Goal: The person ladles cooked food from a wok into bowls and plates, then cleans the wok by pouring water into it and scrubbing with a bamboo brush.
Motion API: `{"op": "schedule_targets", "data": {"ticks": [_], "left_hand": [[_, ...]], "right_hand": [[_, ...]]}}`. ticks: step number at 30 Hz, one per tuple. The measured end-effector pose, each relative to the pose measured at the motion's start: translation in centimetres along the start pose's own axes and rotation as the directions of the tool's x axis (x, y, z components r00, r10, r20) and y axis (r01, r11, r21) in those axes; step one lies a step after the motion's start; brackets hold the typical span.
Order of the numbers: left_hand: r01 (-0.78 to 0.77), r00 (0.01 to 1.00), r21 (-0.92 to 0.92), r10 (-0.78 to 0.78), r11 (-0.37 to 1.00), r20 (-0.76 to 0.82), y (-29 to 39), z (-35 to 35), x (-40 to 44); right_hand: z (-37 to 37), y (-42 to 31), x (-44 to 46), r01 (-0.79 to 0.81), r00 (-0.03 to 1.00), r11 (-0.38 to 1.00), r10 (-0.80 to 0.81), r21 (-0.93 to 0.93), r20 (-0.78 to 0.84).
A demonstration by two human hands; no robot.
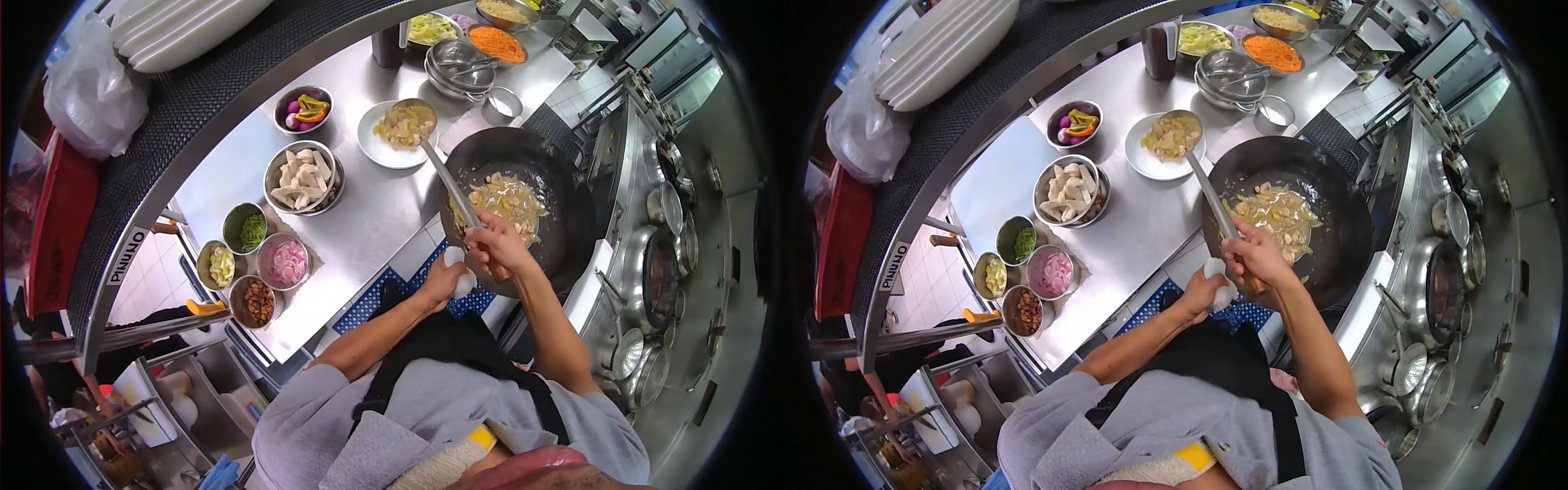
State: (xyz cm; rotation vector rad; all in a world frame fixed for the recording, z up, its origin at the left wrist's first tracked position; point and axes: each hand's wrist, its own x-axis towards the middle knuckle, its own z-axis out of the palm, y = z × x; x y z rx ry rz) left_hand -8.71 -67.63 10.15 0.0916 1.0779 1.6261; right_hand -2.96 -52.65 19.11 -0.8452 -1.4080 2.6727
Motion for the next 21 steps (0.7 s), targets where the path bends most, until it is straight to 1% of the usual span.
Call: {"op": "schedule_targets", "data": {"ticks": [3, 4, 7, 8, 9, 11, 14, 16, 17, 18, 20, 21], "left_hand": [[0.052, 0.997, 0.061, -0.055, 0.997, 0.060, -1.5, -1.5, 0.0], [0.071, 0.997, 0.070, -0.072, 0.995, 0.010, -2.4, -2.2, 0.2], [0.053, 0.999, 0.115, -0.052, 0.992, -0.009, -3.4, -2.9, 0.0], [0.054, 0.999, 0.108, -0.053, 0.993, -0.009, -2.8, -2.7, -0.4], [0.066, 0.997, 0.101, -0.062, 0.993, -0.046, -2.5, -2.3, -0.8], [0.063, 0.996, 0.157, -0.053, 0.986, -0.068, -3.4, -3.3, -0.6], [0.057, 0.998, 0.174, -0.050, 0.983, -0.042, -3.2, -3.1, -0.9], [0.043, 0.998, 0.188, -0.032, 0.981, -0.061, -2.8, -3.1, -1.2], [0.032, 0.998, 0.198, -0.019, 0.980, -0.066, -2.5, -3.1, -1.2], [0.020, 0.998, 0.188, -0.007, 0.982, -0.069, -2.2, -3.1, -1.1], [0.010, 0.997, 0.172, 0.003, 0.985, -0.080, -1.8, -2.8, -1.7], [0.000, 0.996, 0.172, 0.015, 0.985, -0.087, -1.9, -3.0, -1.7]], "right_hand": [[-0.7, 2.9, 1.2, 0.093, 0.992, 0.956, -0.113, -0.278, -0.057], [-0.7, 4.0, 1.8, 0.118, 0.977, 0.909, -0.178, -0.399, -0.119], [-0.6, 7.0, 3.0, 0.213, 0.921, 0.838, -0.344, -0.502, -0.182], [-1.4, 7.0, 3.2, 0.093, 0.935, 0.779, -0.281, -0.620, -0.214], [-1.9, 7.5, 3.6, 0.107, 0.919, 0.722, -0.334, -0.684, -0.209], [-1.1, 7.1, 3.3, 0.127, 0.883, 0.592, -0.433, -0.796, -0.181], [-0.5, 5.7, 2.4, 0.166, 0.835, 0.440, -0.539, -0.883, -0.112], [-0.2, 6.3, 2.7, 0.269, 0.721, 0.289, -0.693, -0.919, -0.007], [-0.1, 6.3, 3.0, 0.311, 0.649, 0.203, -0.759, -0.929, 0.051], [-0.1, 6.2, 3.2, 0.299, 0.722, 0.349, -0.692, -0.888, -0.028], [0.2, 5.8, 2.9, 0.228, 0.851, 0.624, -0.501, -0.748, -0.159], [0.2, 5.7, 2.7, 0.268, 0.891, 0.790, -0.420, -0.552, -0.169]]}}
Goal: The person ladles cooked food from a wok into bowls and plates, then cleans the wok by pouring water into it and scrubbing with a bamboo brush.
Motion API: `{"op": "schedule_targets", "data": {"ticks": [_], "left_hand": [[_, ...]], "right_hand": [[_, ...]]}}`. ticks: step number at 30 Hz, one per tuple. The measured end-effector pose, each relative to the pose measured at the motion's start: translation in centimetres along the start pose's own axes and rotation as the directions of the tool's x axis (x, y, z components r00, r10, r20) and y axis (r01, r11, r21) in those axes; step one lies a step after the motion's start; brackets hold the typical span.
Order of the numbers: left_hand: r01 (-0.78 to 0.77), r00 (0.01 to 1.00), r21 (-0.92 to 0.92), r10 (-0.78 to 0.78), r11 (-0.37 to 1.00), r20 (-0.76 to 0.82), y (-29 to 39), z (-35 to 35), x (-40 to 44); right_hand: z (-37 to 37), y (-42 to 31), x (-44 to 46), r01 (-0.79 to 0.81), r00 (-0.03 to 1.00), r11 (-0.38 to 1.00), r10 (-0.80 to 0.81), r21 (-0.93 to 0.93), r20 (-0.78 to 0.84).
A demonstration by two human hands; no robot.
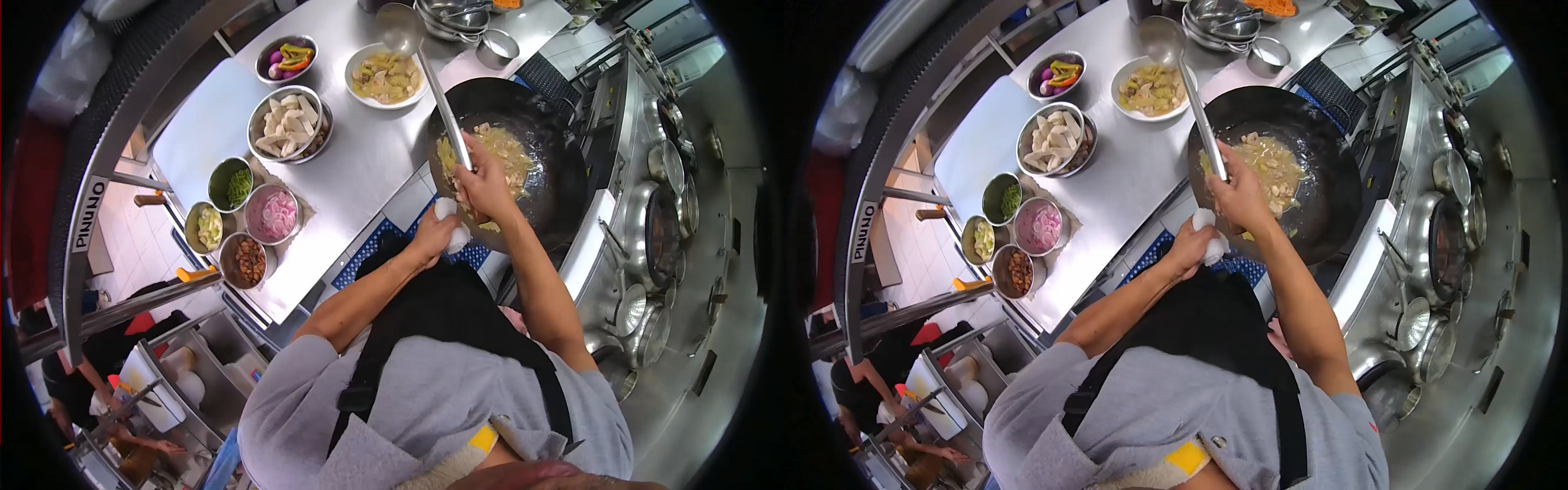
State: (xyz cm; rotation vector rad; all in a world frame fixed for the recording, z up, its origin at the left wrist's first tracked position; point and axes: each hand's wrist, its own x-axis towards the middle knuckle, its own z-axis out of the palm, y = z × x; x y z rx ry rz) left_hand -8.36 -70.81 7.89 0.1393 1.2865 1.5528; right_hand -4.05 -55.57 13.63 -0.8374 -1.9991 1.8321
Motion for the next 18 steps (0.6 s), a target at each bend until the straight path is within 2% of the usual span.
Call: {"op": "schedule_targets", "data": {"ticks": [1, 3, 6, 7, 8, 9, 10, 12, 14, 16, 18], "left_hand": [[-0.012, 1.000, 0.000, 0.012, 1.000, -0.006, -0.5, -0.3, 0.4], [-0.027, 1.000, 0.006, 0.027, 1.000, -0.015, -1.3, -0.9, 1.5], [-0.002, 0.999, -0.025, 0.001, 1.000, -0.049, 0.6, 0.3, 0.7], [-0.035, 0.995, -0.019, 0.033, 0.999, -0.094, 1.2, 1.1, 0.3], [0.003, 0.998, 0.014, -0.002, 1.000, -0.061, 1.4, 1.0, 0.4], [-0.020, 0.999, 0.012, 0.020, 1.000, -0.033, 1.1, 0.9, 0.5], [-0.048, 0.999, 0.008, 0.048, 0.999, -0.008, 0.9, 0.8, 0.8], [0.003, 1.000, 0.022, -0.003, 1.000, 0.006, 1.6, 1.0, 0.5], [-0.023, 0.999, -0.011, 0.023, 1.000, -0.041, 2.0, 2.4, 0.1], [-0.033, 0.999, -0.007, 0.033, 0.999, -0.034, 1.8, 2.9, 0.0], [-0.039, 0.999, 0.026, 0.039, 0.999, -0.012, 1.6, 3.3, 0.2]], "right_hand": [[-0.1, -0.2, -0.2, -0.074, 0.996, 0.967, 0.061, 0.244, 0.062], [-0.6, -1.5, -1.5, -0.173, 0.983, 0.742, 0.089, 0.648, 0.160], [-3.7, -2.2, -7.1, -0.201, 0.976, 0.492, 0.174, 0.847, 0.131], [-4.8, -2.0, -9.1, -0.155, 0.982, 0.574, 0.175, 0.804, 0.065], [-6.1, -1.6, -11.4, -0.112, 0.983, 0.649, 0.181, 0.753, -0.010], [-7.5, -1.0, -13.6, -0.093, 0.974, 0.841, 0.187, 0.533, -0.126], [-8.9, 0.0, -15.6, -0.083, 0.964, 0.939, 0.161, 0.332, -0.212], [-10.9, 0.8, -18.3, -0.186, 0.901, 0.980, 0.197, 0.066, -0.387], [-12.5, 3.7, -19.1, -0.181, 0.892, 0.970, 0.093, -0.160, -0.442], [-13.2, 4.7, -19.6, -0.280, 0.881, 0.925, 0.142, -0.256, -0.452], [-13.1, 5.0, -19.7, -0.206, 0.924, 0.932, 0.085, -0.299, -0.373]]}}
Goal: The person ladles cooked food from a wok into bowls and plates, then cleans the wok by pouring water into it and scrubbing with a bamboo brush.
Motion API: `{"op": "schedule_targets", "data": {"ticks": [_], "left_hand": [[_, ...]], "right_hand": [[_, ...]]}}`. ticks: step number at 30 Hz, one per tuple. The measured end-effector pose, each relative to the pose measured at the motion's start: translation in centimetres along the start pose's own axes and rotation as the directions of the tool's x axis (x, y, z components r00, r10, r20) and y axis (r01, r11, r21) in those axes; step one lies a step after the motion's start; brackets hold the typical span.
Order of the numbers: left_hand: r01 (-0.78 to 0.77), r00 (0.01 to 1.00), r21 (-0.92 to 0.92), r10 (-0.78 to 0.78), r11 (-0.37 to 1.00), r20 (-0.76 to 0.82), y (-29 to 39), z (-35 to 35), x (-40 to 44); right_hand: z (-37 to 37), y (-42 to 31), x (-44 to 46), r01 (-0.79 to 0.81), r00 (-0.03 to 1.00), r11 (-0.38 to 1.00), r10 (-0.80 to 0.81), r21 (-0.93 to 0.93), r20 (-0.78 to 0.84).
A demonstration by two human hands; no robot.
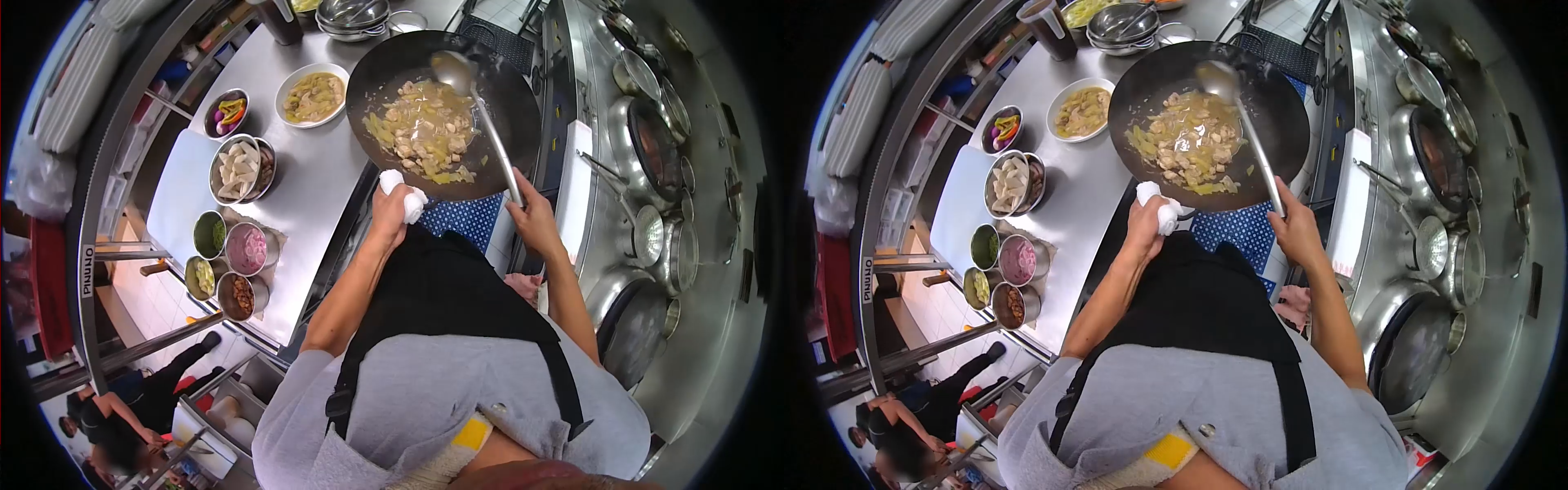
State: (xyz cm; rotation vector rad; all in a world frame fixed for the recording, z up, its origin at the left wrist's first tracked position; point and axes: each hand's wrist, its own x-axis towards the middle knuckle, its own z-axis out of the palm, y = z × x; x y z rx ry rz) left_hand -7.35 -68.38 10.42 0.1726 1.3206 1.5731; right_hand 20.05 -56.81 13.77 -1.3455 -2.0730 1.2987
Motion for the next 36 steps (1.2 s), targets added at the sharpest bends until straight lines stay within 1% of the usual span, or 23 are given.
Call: {"op": "schedule_targets", "data": {"ticks": [2, 3, 6, 7, 8, 10, 11, 14, 15, 18, 19, 20, 21, 22, 23, 24, 25, 26, 29, 30, 31, 34, 36], "left_hand": [[-0.002, 1.000, 0.009, 0.001, 1.000, 0.009, -0.2, 0.4, 0.4], [0.002, 1.000, 0.003, -0.002, 1.000, 0.009, -0.5, 0.4, 0.6], [0.014, 1.000, -0.005, -0.014, 1.000, -0.011, -1.4, 0.1, 1.3], [0.014, 1.000, -0.008, -0.014, 1.000, -0.019, -1.6, 0.1, 1.2], [0.014, 1.000, -0.014, -0.014, 1.000, -0.027, -1.8, 0.2, 1.2], [-0.002, 0.999, 0.005, 0.002, 1.000, -0.051, -2.4, 0.3, 0.7], [-0.009, 0.998, 0.010, 0.010, 1.000, -0.058, -2.5, 0.5, 0.4], [-0.031, 0.998, 0.013, 0.032, 0.999, -0.062, -2.9, 1.0, -0.1], [-0.037, 0.997, 0.017, 0.038, 0.999, -0.062, -2.8, 1.5, -0.3], [-0.091, 0.993, 0.021, 0.093, 0.996, -0.075, -3.4, 2.8, 0.3], [-0.103, 0.991, 0.027, 0.105, 0.994, -0.085, -3.5, 3.5, 0.7], [-0.111, 0.989, 0.032, 0.113, 0.993, -0.092, -3.6, 4.3, 1.1], [-0.127, 0.985, 0.051, 0.132, 0.991, -0.111, -3.9, 5.0, 1.7], [-0.137, 0.980, 0.080, 0.146, 0.987, -0.133, -4.4, 5.4, 2.4], [-0.138, 0.976, 0.130, 0.157, 0.982, -0.151, -5.0, 5.6, 2.9], [-0.144, 0.971, 0.181, 0.174, 0.973, -0.162, -5.4, 5.6, 3.7], [-0.136, 0.967, 0.247, 0.183, 0.960, -0.180, -6.7, 4.6, 5.0], [-0.165, 0.962, 0.263, 0.214, 0.951, -0.169, -7.0, 4.3, 5.4], [-0.124, 0.966, 0.226, 0.169, 0.966, -0.195, -6.6, 3.1, 5.0], [-0.098, 0.976, 0.205, 0.134, 0.974, -0.171, -6.1, 2.4, 4.4], [-0.073, 0.984, 0.182, 0.100, 0.981, -0.146, -5.5, 1.6, 4.0], [0.008, 0.997, 0.131, 0.003, 0.991, -0.082, -3.1, 0.3, 1.7], [0.049, 0.999, 0.081, -0.047, 0.996, -0.021, -2.2, -0.7, 0.6]], "right_hand": [[0.3, -0.8, -0.1, 0.090, 0.994, 0.996, -0.089, -0.006, 0.070], [-0.4, -1.3, -0.7, 0.048, 0.987, 0.998, -0.042, -0.034, 0.153], [-4.4, 0.0, -3.1, 0.028, 0.941, 0.999, -0.031, 0.016, 0.338], [-5.7, 1.4, -3.8, 0.101, 0.940, 0.988, -0.134, 0.119, 0.312], [-6.4, 1.0, -4.2, -0.003, 0.949, 0.998, -0.017, 0.064, 0.313], [-8.0, -0.6, -5.0, -0.212, 0.929, 0.976, 0.216, -0.046, 0.301], [-7.9, -1.0, -4.6, -0.225, 0.940, 0.974, 0.221, -0.017, 0.259], [-6.2, 2.1, -3.0, -0.045, 0.997, 0.992, 0.053, -0.119, 0.059], [-5.2, 3.8, -2.6, 0.029, 0.999, 0.998, -0.028, -0.054, 0.016], [-1.7, 6.5, -2.9, 0.196, 0.976, 0.978, -0.201, -0.070, -0.078], [-1.6, 4.5, -3.5, -0.023, 0.998, 0.995, 0.017, 0.096, 0.064], [-1.5, 2.5, -4.2, -0.274, 0.951, 0.942, 0.235, 0.196, 0.202], [-0.4, 2.4, -4.7, -0.327, 0.932, 0.875, 0.236, 0.358, 0.277], [0.6, 2.1, -5.1, -0.380, 0.912, 0.775, 0.223, 0.505, 0.344], [0.5, 1.0, -5.3, -0.448, 0.876, 0.689, 0.210, 0.570, 0.434], [0.3, 0.4, -5.2, -0.497, 0.853, 0.596, 0.206, 0.630, 0.479], [0.1, -0.2, -5.2, -0.545, 0.829, 0.493, 0.195, 0.679, 0.523], [0.0, -0.9, -5.2, -0.589, 0.803, 0.381, 0.177, 0.713, 0.568], [-1.1, -0.3, -5.0, -0.670, 0.742, 0.090, 0.063, 0.737, 0.667], [-1.2, 0.0, -5.1, -0.692, 0.721, -0.015, 0.028, 0.722, 0.692], [-1.5, -0.5, -5.3, -0.685, 0.728, -0.018, 0.039, 0.728, 0.685], [-1.8, -2.3, -5.6, -0.660, 0.751, 0.114, 0.117, 0.742, 0.650], [-2.4, -3.9, -5.5, -0.643, 0.766, 0.152, 0.160, 0.751, 0.623]]}}
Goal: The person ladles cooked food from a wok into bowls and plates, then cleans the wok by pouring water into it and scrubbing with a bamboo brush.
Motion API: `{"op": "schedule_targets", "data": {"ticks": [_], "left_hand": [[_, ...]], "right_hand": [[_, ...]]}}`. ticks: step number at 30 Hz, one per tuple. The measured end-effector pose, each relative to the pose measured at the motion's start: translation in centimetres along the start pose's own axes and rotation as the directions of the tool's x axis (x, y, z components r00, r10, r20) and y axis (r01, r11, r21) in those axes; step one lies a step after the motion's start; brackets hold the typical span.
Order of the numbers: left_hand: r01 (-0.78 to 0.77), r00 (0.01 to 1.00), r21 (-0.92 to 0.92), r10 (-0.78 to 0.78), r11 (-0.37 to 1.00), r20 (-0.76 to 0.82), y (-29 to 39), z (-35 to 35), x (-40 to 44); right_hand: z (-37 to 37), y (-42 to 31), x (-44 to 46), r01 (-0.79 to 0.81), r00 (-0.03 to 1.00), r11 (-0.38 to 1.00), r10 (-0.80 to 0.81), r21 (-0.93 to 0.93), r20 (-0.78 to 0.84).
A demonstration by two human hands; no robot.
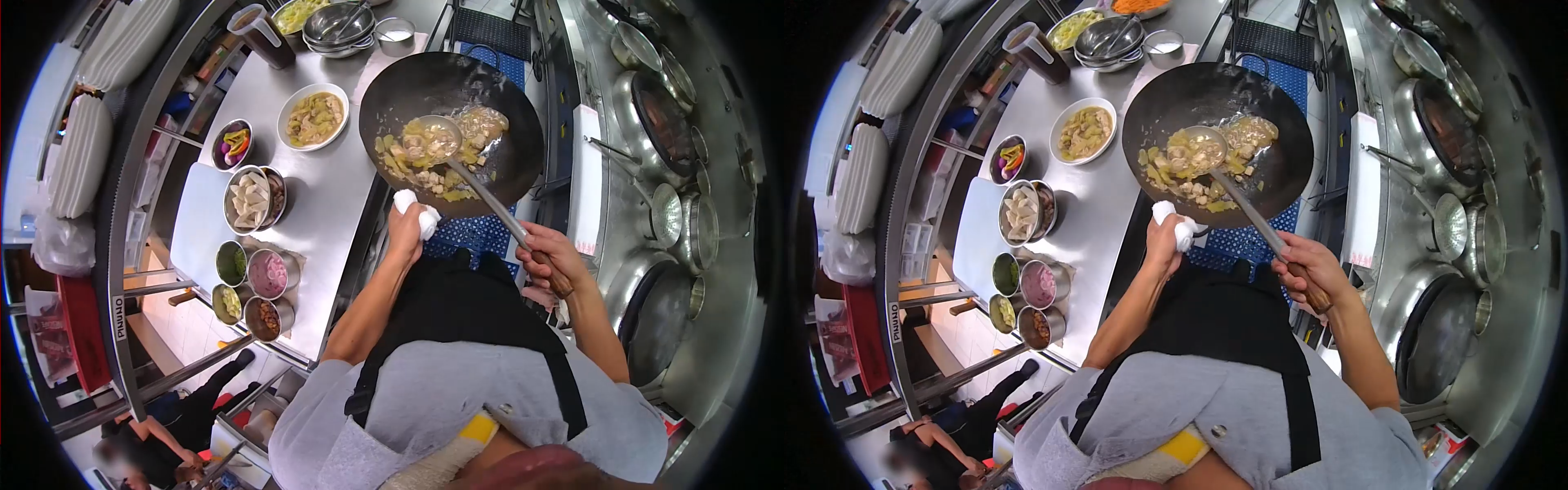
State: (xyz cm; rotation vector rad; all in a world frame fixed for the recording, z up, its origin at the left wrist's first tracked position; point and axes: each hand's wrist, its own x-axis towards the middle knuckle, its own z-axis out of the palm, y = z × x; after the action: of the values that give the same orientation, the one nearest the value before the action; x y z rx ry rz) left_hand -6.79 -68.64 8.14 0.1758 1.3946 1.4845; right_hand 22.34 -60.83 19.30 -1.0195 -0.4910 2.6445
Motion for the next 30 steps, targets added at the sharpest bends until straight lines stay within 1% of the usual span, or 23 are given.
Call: {"op": "schedule_targets", "data": {"ticks": [1, 5, 9, 12, 13, 15, 19, 21, 22, 24, 25, 28, 29, 30], "left_hand": [[-0.006, 1.000, -0.019, 0.006, 1.000, 0.019, 0.1, -0.5, -0.1], [0.092, 0.992, -0.040, -0.088, 0.995, 0.089, 1.0, -1.5, -0.5], [0.078, 0.995, -0.068, -0.074, 0.995, 0.063, 1.7, -1.4, -0.2], [0.120, 0.989, -0.143, -0.106, 0.982, 0.102, 3.7, -0.6, -0.5], [0.088, 0.994, -0.135, -0.079, 0.987, 0.072, 2.8, -0.8, 0.3], [0.059, 0.995, -0.142, -0.048, 0.988, 0.082, 2.8, -0.9, 1.0], [0.022, 0.996, -0.122, -0.012, 0.992, 0.083, 3.0, -1.0, 0.8], [0.028, 0.997, -0.084, -0.021, 0.996, 0.073, 2.9, -1.1, 0.4], [0.023, 0.996, -0.098, -0.014, 0.995, 0.087, 2.6, -1.2, 0.2], [0.015, 0.993, -0.127, -0.001, 0.992, 0.114, 1.8, -1.6, 0.0], [0.048, 0.988, -0.117, -0.030, 0.992, 0.149, 2.8, -1.5, -1.0], [0.052, 0.973, -0.157, -0.014, 0.986, 0.230, 2.2, -1.9, -1.4], [0.068, 0.974, -0.109, -0.043, 0.992, 0.222, 1.7, -2.3, -1.3], [0.069, 0.975, -0.108, -0.044, 0.992, 0.217, 1.2, -2.6, -1.2]], "right_hand": [[0.6, -0.4, -0.2, 0.011, 1.000, 1.000, -0.011, -0.021, -0.022], [2.7, -2.5, -1.0, 0.053, 0.997, 0.996, -0.057, -0.073, -0.056], [6.0, -4.5, -1.5, 0.102, 0.991, 0.988, -0.112, -0.116, -0.076], [7.2, -5.3, -0.8, 0.146, 0.989, 0.985, -0.146, -0.094, 0.000], [7.8, -5.5, -0.5, 0.154, 0.988, 0.986, -0.152, -0.069, 0.039], [9.3, -5.6, 0.5, 0.158, 0.980, 0.987, -0.155, -0.015, 0.122], [11.9, -5.0, 4.2, 0.141, 0.964, 0.990, -0.136, -0.006, 0.230], [13.0, -4.4, 7.0, 0.127, 0.964, 0.991, -0.110, -0.054, 0.244], [13.6, -4.1, 8.4, 0.121, 0.963, 0.990, -0.099, -0.077, 0.250], [14.4, -3.3, 11.4, 0.143, 0.968, 0.970, -0.096, -0.195, 0.232], [14.6, -2.8, 12.9, 0.152, 0.970, 0.955, -0.095, -0.254, 0.222], [13.9, -0.8, 17.5, 0.190, 0.964, 0.899, -0.095, -0.394, 0.248], [14.1, -0.2, 18.5, 0.219, 0.965, 0.866, -0.124, -0.449, 0.231], [13.6, 0.5, 19.8, 0.248, 0.960, 0.821, -0.139, -0.514, 0.242]]}}
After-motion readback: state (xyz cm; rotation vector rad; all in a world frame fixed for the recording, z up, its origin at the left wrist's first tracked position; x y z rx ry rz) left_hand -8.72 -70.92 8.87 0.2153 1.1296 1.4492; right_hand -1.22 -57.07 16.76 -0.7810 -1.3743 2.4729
